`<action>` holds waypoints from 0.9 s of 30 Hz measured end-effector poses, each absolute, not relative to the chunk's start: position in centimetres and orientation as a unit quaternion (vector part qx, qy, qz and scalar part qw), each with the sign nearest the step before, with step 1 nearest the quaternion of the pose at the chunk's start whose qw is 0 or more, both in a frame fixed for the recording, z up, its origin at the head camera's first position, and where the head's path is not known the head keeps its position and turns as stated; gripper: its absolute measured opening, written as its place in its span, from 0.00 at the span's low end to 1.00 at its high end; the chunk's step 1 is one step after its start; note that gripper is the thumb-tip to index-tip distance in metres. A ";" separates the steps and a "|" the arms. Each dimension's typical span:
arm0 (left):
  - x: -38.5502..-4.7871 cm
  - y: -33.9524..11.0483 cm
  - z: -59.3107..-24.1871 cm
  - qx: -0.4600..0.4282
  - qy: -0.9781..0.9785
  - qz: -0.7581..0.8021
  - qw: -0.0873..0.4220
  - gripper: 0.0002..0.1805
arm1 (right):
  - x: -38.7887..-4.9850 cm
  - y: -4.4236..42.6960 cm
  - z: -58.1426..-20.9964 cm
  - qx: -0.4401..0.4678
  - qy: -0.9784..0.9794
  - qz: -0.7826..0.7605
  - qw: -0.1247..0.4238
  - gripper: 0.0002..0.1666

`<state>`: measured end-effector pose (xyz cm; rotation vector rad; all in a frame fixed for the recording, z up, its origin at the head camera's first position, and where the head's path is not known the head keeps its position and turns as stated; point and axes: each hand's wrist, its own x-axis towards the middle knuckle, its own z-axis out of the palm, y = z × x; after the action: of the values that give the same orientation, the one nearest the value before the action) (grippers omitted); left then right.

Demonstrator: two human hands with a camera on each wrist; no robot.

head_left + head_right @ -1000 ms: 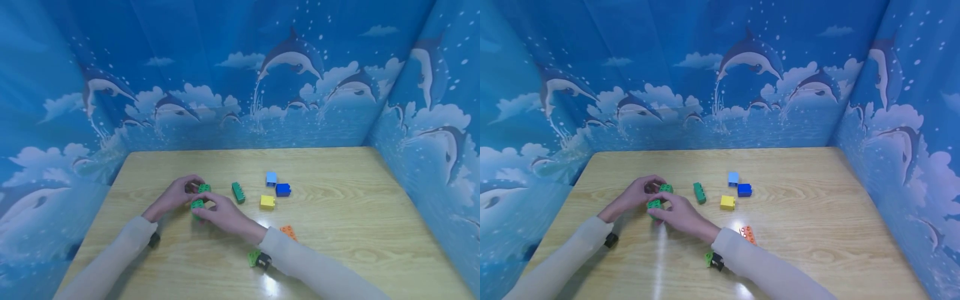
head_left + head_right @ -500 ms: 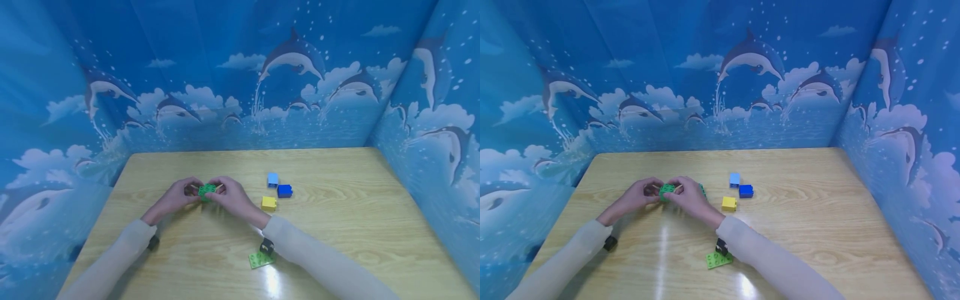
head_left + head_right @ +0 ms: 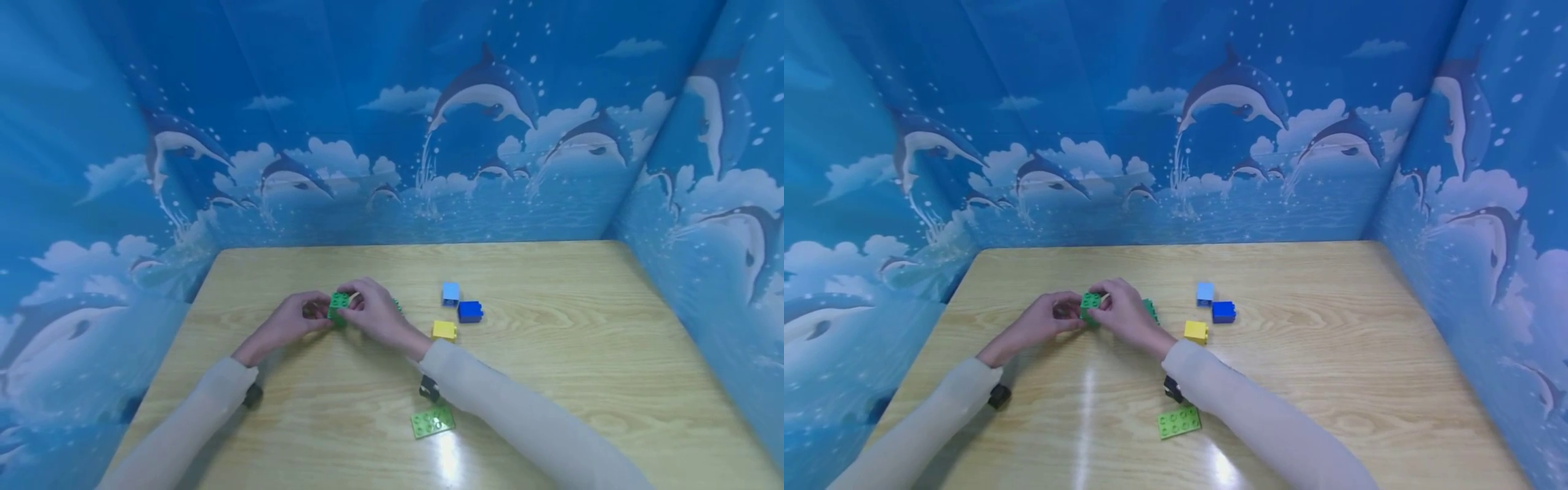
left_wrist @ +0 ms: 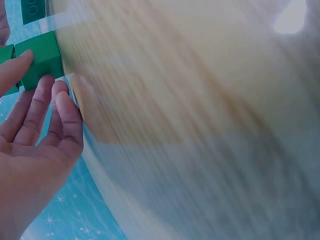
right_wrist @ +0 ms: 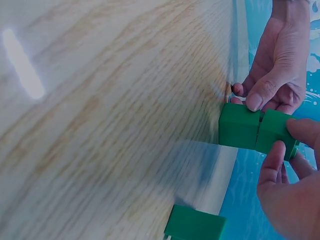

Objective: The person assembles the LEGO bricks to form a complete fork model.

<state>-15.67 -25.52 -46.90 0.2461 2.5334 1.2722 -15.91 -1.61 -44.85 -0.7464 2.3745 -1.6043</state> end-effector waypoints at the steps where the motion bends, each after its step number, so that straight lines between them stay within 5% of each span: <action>1: -15.7 -25.6 -47.0 0.087 0.880 0.442 0.148 0.23 | -15.9 -1.6 -44.9 -0.252 0.799 -0.538 0.092 0.23; 27: -15.5 -26.1 -47.6 0.130 0.860 0.483 0.097 0.16 | -16.7 -2.0 -44.8 -0.186 0.784 -0.577 0.131 0.20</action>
<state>-15.53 -26.09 -47.61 0.3841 2.5482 1.4310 -16.69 -1.99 -44.83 -0.5410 2.2775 -1.6742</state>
